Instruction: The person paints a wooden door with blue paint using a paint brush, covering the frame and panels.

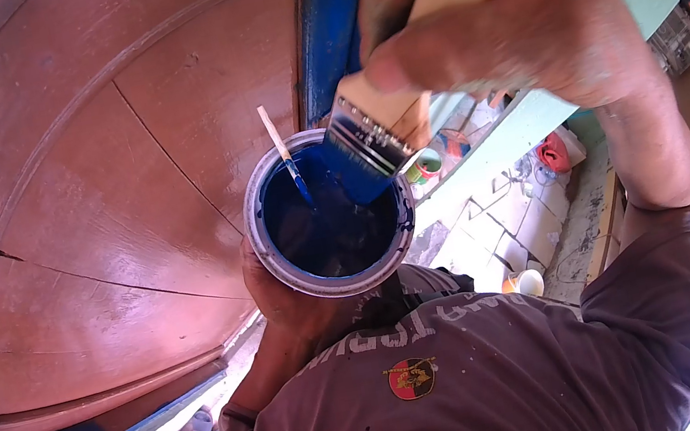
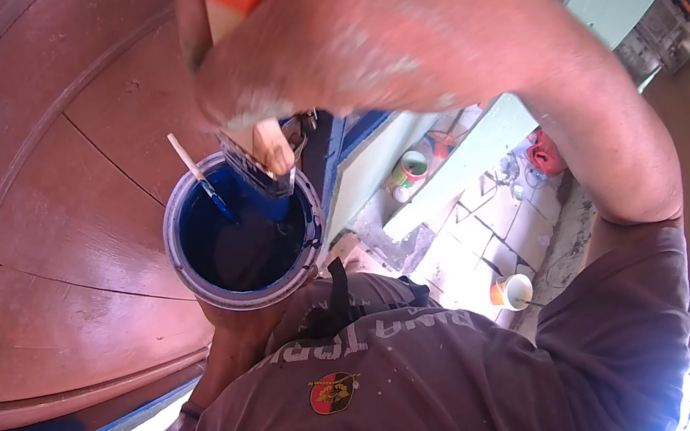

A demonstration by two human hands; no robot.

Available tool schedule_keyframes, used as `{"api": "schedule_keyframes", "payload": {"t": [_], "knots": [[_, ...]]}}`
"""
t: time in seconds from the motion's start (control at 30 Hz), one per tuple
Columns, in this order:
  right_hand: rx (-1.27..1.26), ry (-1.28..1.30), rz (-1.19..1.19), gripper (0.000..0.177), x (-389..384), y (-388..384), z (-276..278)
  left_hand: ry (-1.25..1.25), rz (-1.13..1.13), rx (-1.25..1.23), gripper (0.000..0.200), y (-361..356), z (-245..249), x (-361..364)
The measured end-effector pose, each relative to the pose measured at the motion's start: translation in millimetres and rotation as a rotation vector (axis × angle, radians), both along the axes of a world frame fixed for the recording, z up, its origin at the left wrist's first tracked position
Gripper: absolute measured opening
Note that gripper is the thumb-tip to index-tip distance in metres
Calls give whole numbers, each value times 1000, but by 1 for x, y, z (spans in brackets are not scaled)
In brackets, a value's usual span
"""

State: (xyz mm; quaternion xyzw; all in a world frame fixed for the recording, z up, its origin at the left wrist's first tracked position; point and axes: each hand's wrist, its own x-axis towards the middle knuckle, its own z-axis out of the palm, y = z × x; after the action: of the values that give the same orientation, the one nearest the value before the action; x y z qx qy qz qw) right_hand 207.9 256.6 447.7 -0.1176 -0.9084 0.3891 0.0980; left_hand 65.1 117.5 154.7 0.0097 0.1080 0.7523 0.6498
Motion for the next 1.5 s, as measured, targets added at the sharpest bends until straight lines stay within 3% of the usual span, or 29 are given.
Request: {"api": "schedule_keyframes", "payload": {"t": [0.13,0.23,0.3,0.4,0.5,0.57,0.63,0.8,0.97,1.03,1.17,1.33,1.5], "knots": [[-36,36,-301,14,-7,-42,-2,88,5,19,61,1,-19,-3],[-122,57,-175,20,-8,-29,-33,56,-57,34,69,6,-7,-3],[-158,117,-93,10,-9,-20,-59,47,-97,59,76,11,3,-5],[-466,4,-291,13,-4,-30,-58,36,-276,131,84,3,6,-11],[-637,233,-318,16,13,-17,-84,23,-357,223,86,0,0,-15],[-860,384,-335,21,27,-3,-98,288,-256,241,84,1,18,-10],[-994,505,-339,24,40,3,-114,393,-209,246,83,4,26,-7],[-1061,856,-448,24,53,11,-107,250,-276,212,83,11,21,-9],[-333,1189,-437,22,52,14,-43,-10,-334,227,71,7,33,-10],[53,1168,-413,19,44,19,-29,-22,-336,199,70,5,29,-16],[432,1116,-538,18,18,13,-11,-92,-374,144,72,4,24,-22],[471,1090,-540,14,15,2,0,48,-328,127,79,-7,33,-9],[627,1016,-531,14,5,13,-1,14,-381,169,82,-2,19,-14]]}}
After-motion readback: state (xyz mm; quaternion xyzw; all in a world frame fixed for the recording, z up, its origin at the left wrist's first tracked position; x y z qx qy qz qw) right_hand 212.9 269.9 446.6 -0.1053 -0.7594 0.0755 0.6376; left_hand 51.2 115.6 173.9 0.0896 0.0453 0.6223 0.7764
